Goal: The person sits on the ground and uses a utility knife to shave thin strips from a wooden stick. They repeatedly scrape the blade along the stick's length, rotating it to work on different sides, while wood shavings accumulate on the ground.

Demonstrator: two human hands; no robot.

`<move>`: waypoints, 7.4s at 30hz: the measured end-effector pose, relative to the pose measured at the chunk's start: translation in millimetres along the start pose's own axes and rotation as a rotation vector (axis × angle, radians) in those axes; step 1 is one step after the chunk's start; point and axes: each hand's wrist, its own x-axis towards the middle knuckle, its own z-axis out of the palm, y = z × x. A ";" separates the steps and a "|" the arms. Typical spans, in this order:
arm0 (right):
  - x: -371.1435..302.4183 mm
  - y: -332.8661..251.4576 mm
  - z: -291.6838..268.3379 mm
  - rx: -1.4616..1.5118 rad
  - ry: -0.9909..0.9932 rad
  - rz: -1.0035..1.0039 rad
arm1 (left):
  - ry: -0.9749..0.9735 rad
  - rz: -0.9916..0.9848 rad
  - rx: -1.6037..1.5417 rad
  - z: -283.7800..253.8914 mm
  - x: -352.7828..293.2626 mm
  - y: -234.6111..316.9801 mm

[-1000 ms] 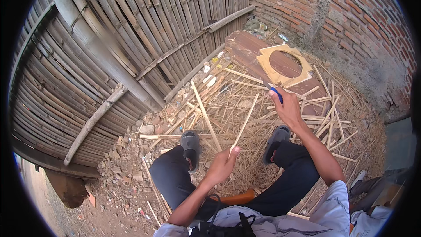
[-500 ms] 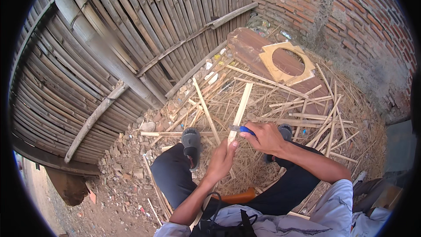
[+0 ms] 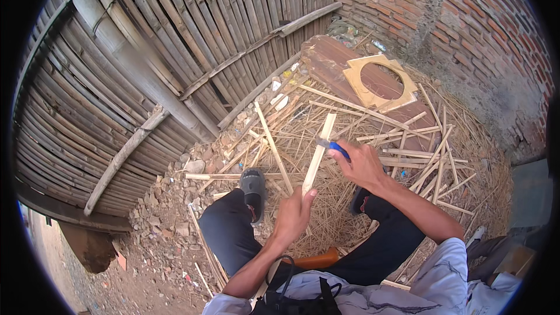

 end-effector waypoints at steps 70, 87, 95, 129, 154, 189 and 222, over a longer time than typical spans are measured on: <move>2.5 58.4 -50.6 -0.225 -0.002 0.228 | 0.032 -0.014 -0.084 7.5 18.5 -22.5; 2.4 33.2 -66.8 1.061 0.108 0.422 | -0.018 0.125 0.411 -17.1 -6.2 59.9; -3.7 55.6 -89.9 1.183 0.247 0.345 | 0.070 0.173 0.197 -62.0 -46.2 61.8; -145.9 -4.9 -13.8 0.509 0.384 0.184 | -0.359 -0.032 -0.180 -24.5 -71.3 29.3; -142.8 -19.1 -0.2 0.092 0.336 -0.146 | -0.264 0.078 0.020 9.0 -65.8 31.3; -144.6 -49.3 10.2 -0.010 0.297 -0.067 | -0.207 0.102 0.167 -8.8 -80.9 26.5; -140.4 -52.0 -2.9 0.000 0.319 -0.088 | -0.182 0.099 0.238 -17.3 -93.5 29.7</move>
